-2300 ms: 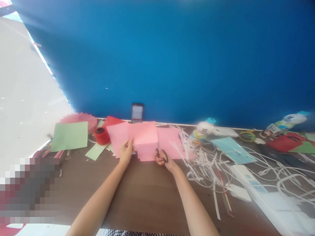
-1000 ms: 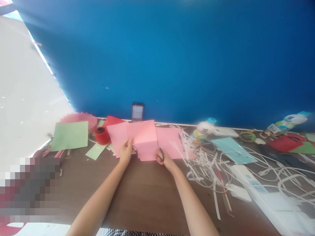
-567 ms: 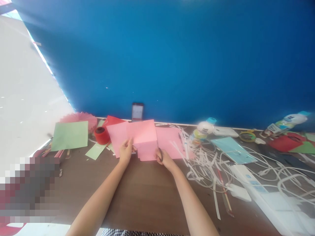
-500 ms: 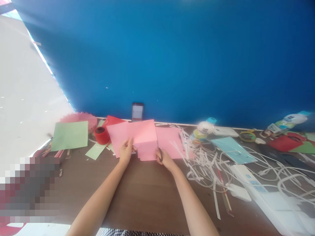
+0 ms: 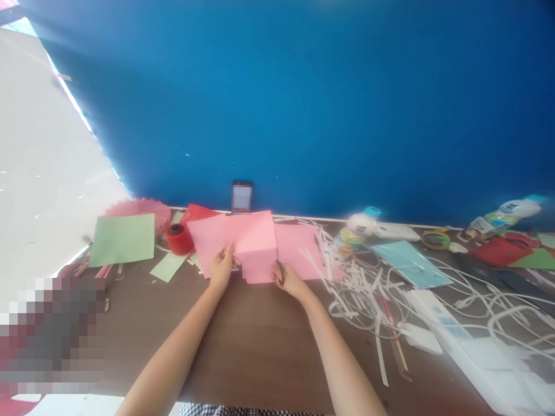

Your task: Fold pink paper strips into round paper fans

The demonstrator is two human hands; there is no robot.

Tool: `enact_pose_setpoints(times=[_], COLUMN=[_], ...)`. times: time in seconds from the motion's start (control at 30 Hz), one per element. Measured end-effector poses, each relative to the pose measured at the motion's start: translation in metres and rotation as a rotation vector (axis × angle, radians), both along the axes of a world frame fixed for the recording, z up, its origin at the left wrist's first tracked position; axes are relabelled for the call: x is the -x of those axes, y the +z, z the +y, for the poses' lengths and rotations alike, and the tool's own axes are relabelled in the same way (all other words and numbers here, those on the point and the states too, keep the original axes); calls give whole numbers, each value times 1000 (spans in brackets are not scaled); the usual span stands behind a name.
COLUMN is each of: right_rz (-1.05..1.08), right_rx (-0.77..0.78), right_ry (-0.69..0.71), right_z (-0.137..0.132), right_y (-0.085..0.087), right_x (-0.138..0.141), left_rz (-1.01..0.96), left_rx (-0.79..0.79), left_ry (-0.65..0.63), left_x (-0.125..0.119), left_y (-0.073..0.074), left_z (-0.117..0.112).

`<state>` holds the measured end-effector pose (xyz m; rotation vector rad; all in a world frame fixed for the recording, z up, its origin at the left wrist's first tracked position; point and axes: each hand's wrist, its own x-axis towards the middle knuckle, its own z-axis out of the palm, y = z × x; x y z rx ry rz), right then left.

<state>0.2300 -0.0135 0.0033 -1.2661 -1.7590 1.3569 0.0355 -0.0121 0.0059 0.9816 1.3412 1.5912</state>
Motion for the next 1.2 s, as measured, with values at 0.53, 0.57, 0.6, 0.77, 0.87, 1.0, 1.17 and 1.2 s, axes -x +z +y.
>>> enact_pose_setpoints(times=[0.53,0.57,0.6,0.77,0.87,1.0,1.17,1.2], right_rz=[71,65,58,83,131,149,126,125], right_rx=[62,55,47,61,99,103,94,92], right_ry=[-30,-32,-33,-32,-42,-40,-19,-13], right_z=[2,2,2,2,3,4,3,3], right_y=[-2,-2,-2,-3,-6,-7,-3,-3], right_x=[-1,-1,-1,-3,-4,-5,-4,-4], left_rz=[11,11,12,23,28,25,29,30], left_rx=[-3,1,6,34,35,33,19,14], left_ry=[-64,-64,-65,-67,-70,-84,-94,-95], left_x=[-1,-1,-1,-1,0,0,1,1], left_y=[0,1,1,3,2,0,-1,-1], left_z=[-2,-2,-2,-2,-1,0,1,1])
